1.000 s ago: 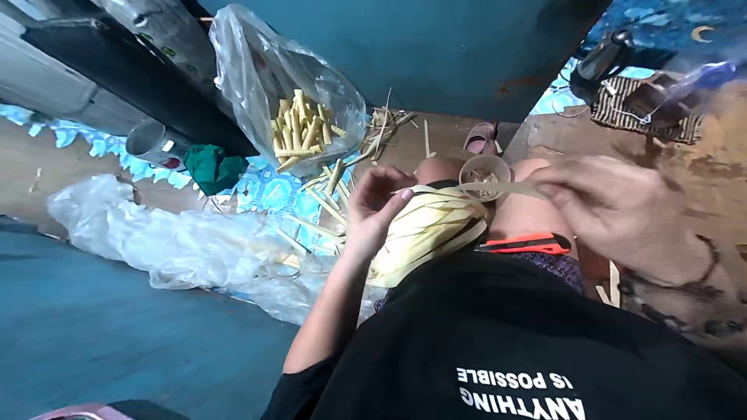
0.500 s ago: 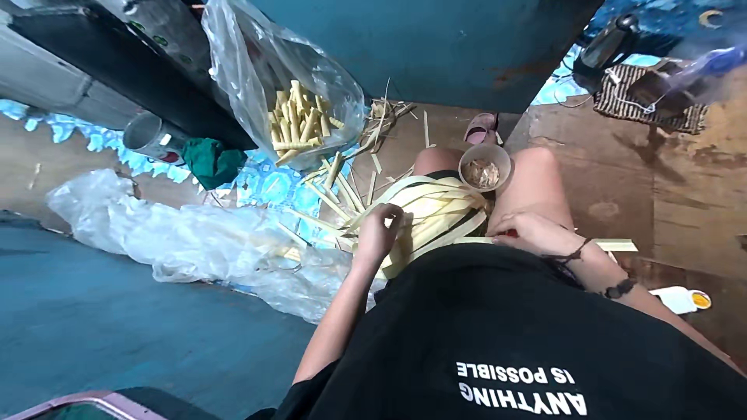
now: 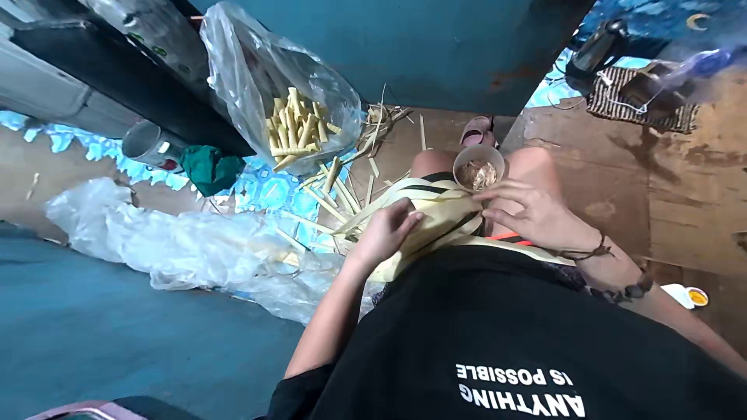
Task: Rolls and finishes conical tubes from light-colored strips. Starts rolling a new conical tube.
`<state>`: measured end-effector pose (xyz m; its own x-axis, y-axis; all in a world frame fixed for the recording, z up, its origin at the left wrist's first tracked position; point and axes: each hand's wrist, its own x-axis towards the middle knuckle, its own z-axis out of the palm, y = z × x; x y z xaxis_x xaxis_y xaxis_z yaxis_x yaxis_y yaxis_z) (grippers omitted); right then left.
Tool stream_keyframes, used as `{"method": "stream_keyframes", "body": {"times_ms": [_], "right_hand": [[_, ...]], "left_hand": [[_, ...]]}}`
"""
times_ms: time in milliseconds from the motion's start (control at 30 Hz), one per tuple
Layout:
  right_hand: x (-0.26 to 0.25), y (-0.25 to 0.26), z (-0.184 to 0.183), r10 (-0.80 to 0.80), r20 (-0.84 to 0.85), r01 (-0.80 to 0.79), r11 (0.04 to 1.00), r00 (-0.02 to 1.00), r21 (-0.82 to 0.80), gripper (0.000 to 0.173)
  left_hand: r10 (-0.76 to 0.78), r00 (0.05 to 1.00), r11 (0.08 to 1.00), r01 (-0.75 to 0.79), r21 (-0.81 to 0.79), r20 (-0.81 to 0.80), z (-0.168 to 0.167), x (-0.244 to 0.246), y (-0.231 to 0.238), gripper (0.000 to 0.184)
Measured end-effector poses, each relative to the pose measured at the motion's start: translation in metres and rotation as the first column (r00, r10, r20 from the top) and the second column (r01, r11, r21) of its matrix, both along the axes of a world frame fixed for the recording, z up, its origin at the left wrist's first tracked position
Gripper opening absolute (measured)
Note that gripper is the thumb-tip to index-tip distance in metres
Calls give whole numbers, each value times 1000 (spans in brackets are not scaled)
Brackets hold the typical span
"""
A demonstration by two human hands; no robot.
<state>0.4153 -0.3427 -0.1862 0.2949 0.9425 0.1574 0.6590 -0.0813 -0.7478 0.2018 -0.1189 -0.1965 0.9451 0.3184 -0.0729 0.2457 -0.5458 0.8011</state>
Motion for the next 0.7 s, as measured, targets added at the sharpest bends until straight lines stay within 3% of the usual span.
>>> {"method": "stream_keyframes", "body": {"times_ms": [133,200,267,333,400,433,467,500,567,633,667,700], "right_hand": [[-34,38,45,321,-122,-301,941,939,156,51],[-49,46,58,429,-162,-396,896,889,200,60],[-45,39,68,339,-34,-330,929,940,166,55],[-24,22,81,97,178,-119,986,979,119,50],[2,5,92,-110,349,82,992,931,93,45],[10,-1,95,-172,417,158,985,893,68,41],[11,-2,97,-211,457,223,974,864,29,37],[5,1,97,-221,482,272,961,848,-38,32],[-19,21,86,-141,527,281,939,838,-196,24],[-38,37,68,14,492,194,909,870,-368,27],[-40,42,62,54,469,149,911,881,-385,28],[-37,42,57,51,469,129,930,882,-344,26]], "left_hand": [[-139,961,985,159,-64,240,55,-17,-17,22],[-132,934,985,160,-59,332,84,-32,-6,20],[-42,930,997,62,-42,364,104,-53,17,16],[122,943,973,-176,150,311,115,-76,48,12],[400,895,732,-440,519,195,113,-86,71,21],[510,844,626,-497,601,166,107,-83,73,31],[540,822,590,-522,616,180,98,-76,68,44],[498,839,604,-517,607,220,91,-62,54,55],[241,896,723,-422,547,373,66,-24,8,61],[15,915,788,-259,559,403,34,10,-36,31],[-21,935,805,-195,560,355,20,20,-43,14],[-19,960,850,-132,511,279,10,25,-41,13]]}}
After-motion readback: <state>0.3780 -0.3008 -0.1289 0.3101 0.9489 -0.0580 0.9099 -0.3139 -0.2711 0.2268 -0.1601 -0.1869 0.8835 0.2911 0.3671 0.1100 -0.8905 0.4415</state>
